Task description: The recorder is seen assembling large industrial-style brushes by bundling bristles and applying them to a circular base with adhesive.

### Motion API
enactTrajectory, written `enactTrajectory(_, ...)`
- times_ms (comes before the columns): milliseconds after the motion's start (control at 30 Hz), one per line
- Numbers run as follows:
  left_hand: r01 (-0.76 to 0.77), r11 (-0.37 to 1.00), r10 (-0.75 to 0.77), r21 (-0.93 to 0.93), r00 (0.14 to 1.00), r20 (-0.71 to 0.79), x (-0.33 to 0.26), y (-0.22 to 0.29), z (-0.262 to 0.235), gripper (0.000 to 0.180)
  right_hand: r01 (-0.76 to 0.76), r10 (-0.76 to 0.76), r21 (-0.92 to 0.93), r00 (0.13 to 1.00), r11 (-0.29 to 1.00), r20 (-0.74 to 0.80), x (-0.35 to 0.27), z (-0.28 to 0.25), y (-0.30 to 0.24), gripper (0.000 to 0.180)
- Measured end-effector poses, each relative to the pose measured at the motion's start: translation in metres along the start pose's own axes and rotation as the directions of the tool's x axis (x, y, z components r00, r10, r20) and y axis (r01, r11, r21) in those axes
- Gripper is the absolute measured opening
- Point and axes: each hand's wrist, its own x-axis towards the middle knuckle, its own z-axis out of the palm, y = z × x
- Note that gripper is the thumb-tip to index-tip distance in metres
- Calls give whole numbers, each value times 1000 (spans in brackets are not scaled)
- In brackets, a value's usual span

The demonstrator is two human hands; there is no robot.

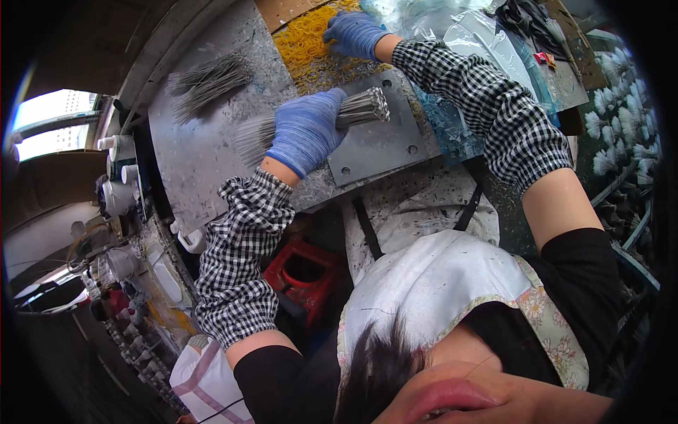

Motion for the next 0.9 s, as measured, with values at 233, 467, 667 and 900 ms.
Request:
enactTrajectory(233, 55, 535, -347, -843, 924, -160, -14, -16, -55, 23, 82, -58, 105, 977, 991, -207, -9, -17, 10, 18)
enactTrajectory(467, 74, 337, -524, -939, 843, -122, 6, -26, -53, 26, 184, 34, 676, 955, 714, -295, -37, -106, -42, 27)
enactTrajectory(667, -99, 174, -482, -980, 859, -173, -10, -43, -41, 18, 291, -156, 853, 908, -434, -389, -76, -138, -55, 40)
enactTrajectory(900, -78, 347, -334, -935, 921, -201, -30, -12, -51, 25, 142, -66, 983, 989, 116, -135, -89, -170, -56, 56)
